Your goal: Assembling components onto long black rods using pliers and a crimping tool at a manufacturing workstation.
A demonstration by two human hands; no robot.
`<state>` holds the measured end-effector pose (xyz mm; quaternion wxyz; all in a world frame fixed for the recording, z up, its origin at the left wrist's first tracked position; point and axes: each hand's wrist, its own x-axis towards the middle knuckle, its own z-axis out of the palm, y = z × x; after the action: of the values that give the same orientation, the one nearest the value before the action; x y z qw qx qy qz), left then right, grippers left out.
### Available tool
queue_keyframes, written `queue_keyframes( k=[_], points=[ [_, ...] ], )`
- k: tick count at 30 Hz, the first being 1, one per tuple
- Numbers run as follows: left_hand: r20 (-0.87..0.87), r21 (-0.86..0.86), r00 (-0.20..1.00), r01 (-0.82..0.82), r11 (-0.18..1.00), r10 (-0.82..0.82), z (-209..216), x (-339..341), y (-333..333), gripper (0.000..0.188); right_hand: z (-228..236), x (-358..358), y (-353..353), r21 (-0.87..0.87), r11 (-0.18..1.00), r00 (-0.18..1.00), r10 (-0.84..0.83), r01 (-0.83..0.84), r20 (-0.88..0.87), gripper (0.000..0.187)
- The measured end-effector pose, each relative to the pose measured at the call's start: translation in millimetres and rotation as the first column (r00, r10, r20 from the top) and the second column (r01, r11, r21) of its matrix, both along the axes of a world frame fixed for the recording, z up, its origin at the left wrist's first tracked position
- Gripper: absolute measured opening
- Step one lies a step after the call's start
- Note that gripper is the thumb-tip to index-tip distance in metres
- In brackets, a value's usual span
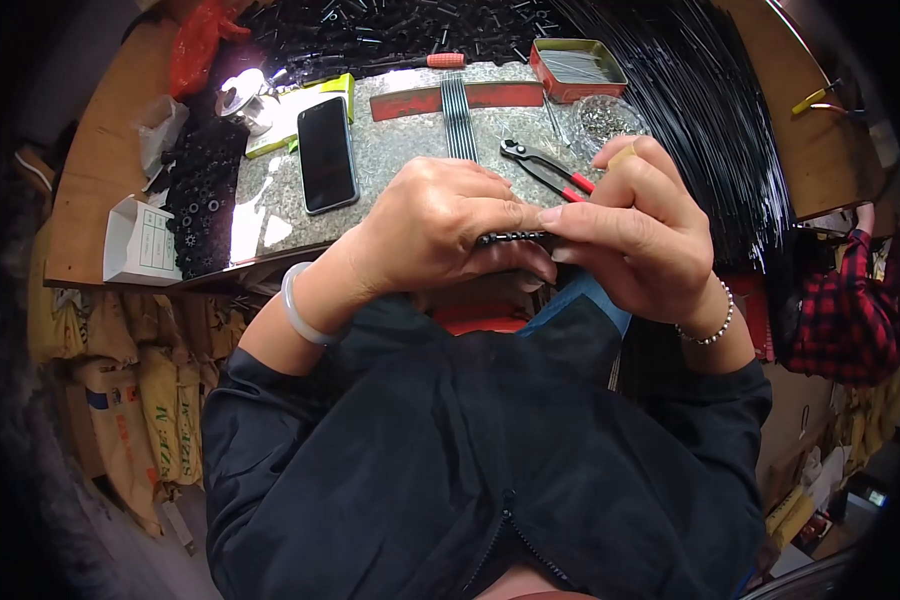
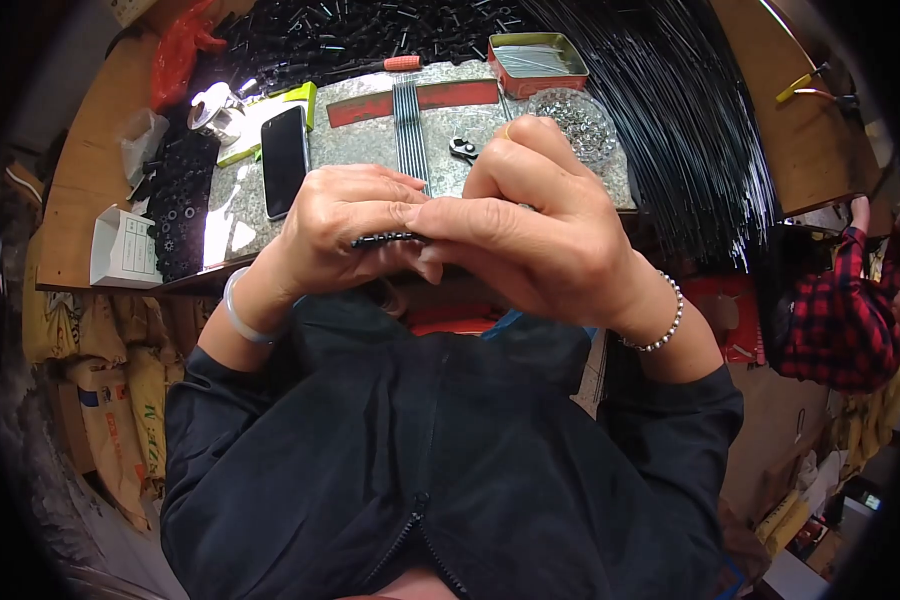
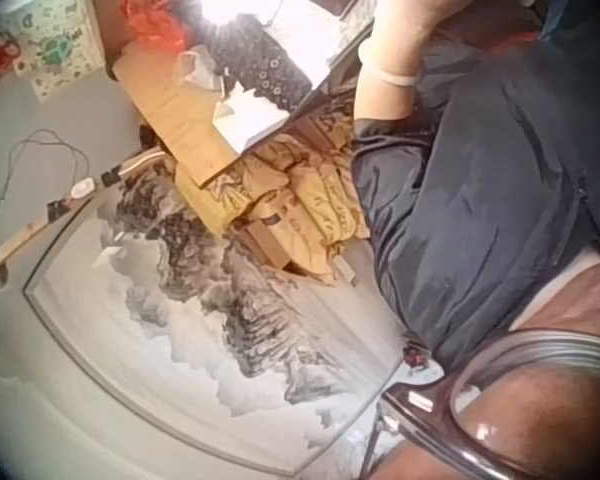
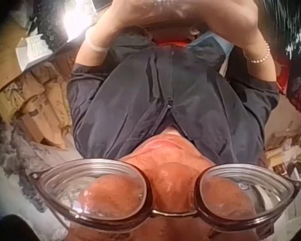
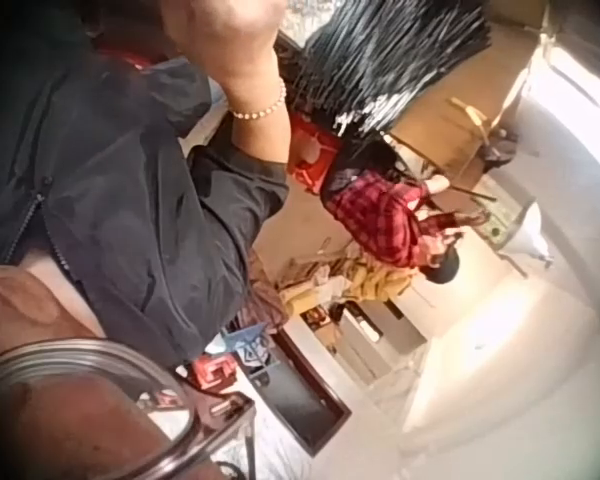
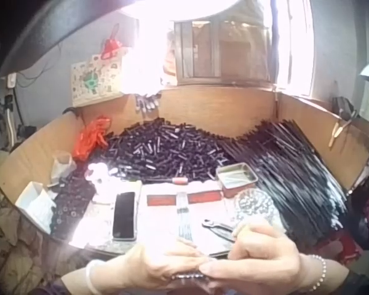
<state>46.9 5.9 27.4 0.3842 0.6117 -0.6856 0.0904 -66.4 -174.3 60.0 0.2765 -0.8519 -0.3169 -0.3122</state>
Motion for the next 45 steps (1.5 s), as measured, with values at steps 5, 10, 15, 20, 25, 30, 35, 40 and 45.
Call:
queue_keyframes(
  k=[5, 10, 15, 20, 25, 30, 35, 40, 45],
  points=[
    [0.022, 0.026, 1.0, 0.003, 1.0, -0.004, 1, -1, 0, 0.033, 2, 7, -4, 0.051, 0.993, 0.99, 0.108, -0.104, -0.085, 0.025],
    [0.035, -0.073, 0.999, -0.03, 0.997, 0.032, -3, -1, -3, 0.026, -2, 6, 3, 0.069, 0.995, 0.994, 0.081, -0.076, -0.07, 0.025],
    [0.042, -0.105, 0.999, -0.03, 0.994, 0.035, -9, 2, -5, 0.021, 1, 7, 5, 0.021, 0.998, 0.995, 0.06, -0.059, -0.081, 0.025],
    [0.044, -0.006, 0.999, -0.031, 1.0, 0.031, -8, 4, -6, 0.029, -2, 12, 8, 0.204, 0.968, 0.978, 0.174, -0.148, -0.115, 0.068],
    [0.1, 0.278, 0.992, 0.046, 0.959, -0.076, -21, 24, -3, 0.082, -50, 0, -9, 0.719, 0.695, 0.926, 0.268, 0.005, -0.266, 0.098],
    [0.487, 0.529, 0.872, -0.252, 0.81, -0.046, -93, 105, -7, 0.1, -115, 7, 51, 0.673, 0.714, 0.779, 0.306, 0.193, -0.548, 0.056],
    [0.436, 0.449, 0.899, -0.26, 0.855, 0.045, -110, 104, -19, 0.087, -153, 5, 78, 0.809, 0.484, 0.924, 0.001, 0.334, -0.382, 0.015],
    [0.188, 0.378, 0.938, -0.342, 0.86, 0.29, -103, 12, -23, 0.088, -104, -36, 34, 0.986, 0.164, 0.991, -0.131, -0.007, 0.029, 0.03],
    [0.282, 0.077, 0.841, -0.501, 0.862, 0.463, -85, -98, -18, 0.022, -56, -108, 2, 0.941, -0.181, 0.945, 0.109, -0.285, 0.307, 0.033]
  ],
)
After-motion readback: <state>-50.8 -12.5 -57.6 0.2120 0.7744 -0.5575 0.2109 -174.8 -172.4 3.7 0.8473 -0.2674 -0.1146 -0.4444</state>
